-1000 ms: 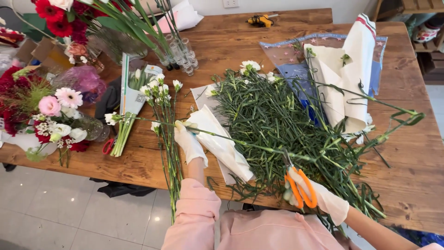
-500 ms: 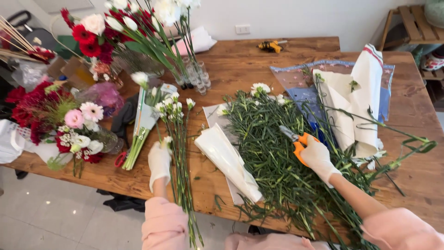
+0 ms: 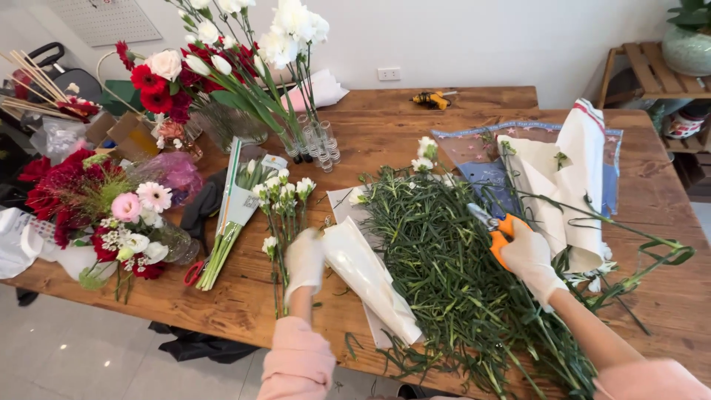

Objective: Trimming the stems and removing excess leaves from white carnations using floral shears at a design station.

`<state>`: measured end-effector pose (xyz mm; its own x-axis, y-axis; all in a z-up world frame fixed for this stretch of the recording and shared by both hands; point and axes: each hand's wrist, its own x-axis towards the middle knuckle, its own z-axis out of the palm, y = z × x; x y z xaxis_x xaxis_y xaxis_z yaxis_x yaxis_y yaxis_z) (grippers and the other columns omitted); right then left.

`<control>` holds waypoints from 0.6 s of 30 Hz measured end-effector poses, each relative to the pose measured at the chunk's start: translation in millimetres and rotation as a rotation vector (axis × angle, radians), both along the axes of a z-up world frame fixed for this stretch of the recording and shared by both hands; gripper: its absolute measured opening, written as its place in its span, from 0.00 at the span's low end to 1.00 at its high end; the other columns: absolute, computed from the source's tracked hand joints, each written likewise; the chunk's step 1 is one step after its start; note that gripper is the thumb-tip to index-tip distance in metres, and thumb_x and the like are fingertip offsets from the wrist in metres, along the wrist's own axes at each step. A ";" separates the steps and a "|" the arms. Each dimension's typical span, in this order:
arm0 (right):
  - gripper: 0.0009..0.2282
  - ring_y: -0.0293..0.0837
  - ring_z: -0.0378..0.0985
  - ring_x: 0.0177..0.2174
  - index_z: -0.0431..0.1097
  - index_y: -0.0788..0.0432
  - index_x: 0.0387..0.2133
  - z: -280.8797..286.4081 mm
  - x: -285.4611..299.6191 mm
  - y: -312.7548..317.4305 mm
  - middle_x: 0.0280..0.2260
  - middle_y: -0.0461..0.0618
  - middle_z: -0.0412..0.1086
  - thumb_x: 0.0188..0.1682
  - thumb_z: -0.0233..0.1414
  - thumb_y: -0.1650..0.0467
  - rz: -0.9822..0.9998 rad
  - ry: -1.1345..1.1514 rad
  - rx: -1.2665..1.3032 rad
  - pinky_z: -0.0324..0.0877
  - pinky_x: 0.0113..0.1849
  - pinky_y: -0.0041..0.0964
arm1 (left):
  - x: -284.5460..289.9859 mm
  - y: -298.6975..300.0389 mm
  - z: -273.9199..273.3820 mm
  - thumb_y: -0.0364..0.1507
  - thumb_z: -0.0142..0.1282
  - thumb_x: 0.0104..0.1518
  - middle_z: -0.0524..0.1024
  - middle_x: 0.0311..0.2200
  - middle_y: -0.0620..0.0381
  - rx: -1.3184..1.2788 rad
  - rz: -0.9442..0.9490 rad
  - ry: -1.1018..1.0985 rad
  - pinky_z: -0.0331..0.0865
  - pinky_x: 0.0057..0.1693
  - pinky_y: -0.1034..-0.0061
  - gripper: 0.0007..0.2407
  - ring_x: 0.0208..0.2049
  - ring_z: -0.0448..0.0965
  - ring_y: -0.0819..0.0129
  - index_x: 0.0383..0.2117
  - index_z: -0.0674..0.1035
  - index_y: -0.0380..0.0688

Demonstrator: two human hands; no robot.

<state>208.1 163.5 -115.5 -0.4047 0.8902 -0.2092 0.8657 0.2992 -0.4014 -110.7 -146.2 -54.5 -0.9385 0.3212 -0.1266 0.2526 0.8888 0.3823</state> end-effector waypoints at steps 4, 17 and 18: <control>0.14 0.46 0.77 0.37 0.71 0.52 0.43 2.4 26.1 -5.9 0.33 0.50 0.75 0.42 0.60 0.68 -0.035 0.678 -0.126 0.73 0.42 0.39 | 67.9 87.5 43.3 0.35 0.55 0.57 0.80 0.45 0.45 0.589 -0.233 -0.311 0.75 0.47 0.61 0.15 0.46 0.80 0.51 0.47 0.80 0.44; 0.13 0.40 0.77 0.30 0.69 0.63 0.31 78.8 36.2 -68.7 0.28 0.54 0.74 0.37 0.66 0.80 -0.053 1.135 -0.272 0.74 0.37 0.36 | 166.5 190.5 120.8 0.40 0.55 0.61 0.79 0.22 0.62 0.846 -0.236 -0.377 0.77 0.35 0.78 0.09 0.29 0.81 0.70 0.35 0.84 0.54; 0.13 0.40 0.77 0.30 0.69 0.63 0.31 80.4 33.9 -70.4 0.28 0.54 0.74 0.37 0.66 0.80 -0.060 1.138 -0.271 0.74 0.37 0.36 | 167.2 188.0 119.5 0.40 0.55 0.61 0.79 0.22 0.62 0.842 -0.243 -0.378 0.77 0.35 0.78 0.09 0.29 0.81 0.70 0.35 0.84 0.54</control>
<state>242.0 93.0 -35.1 -0.4395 0.8962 0.0611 -0.0246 0.0560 -0.9981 56.5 41.8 64.9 -0.7786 0.6258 -0.0464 0.1228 0.2244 0.9667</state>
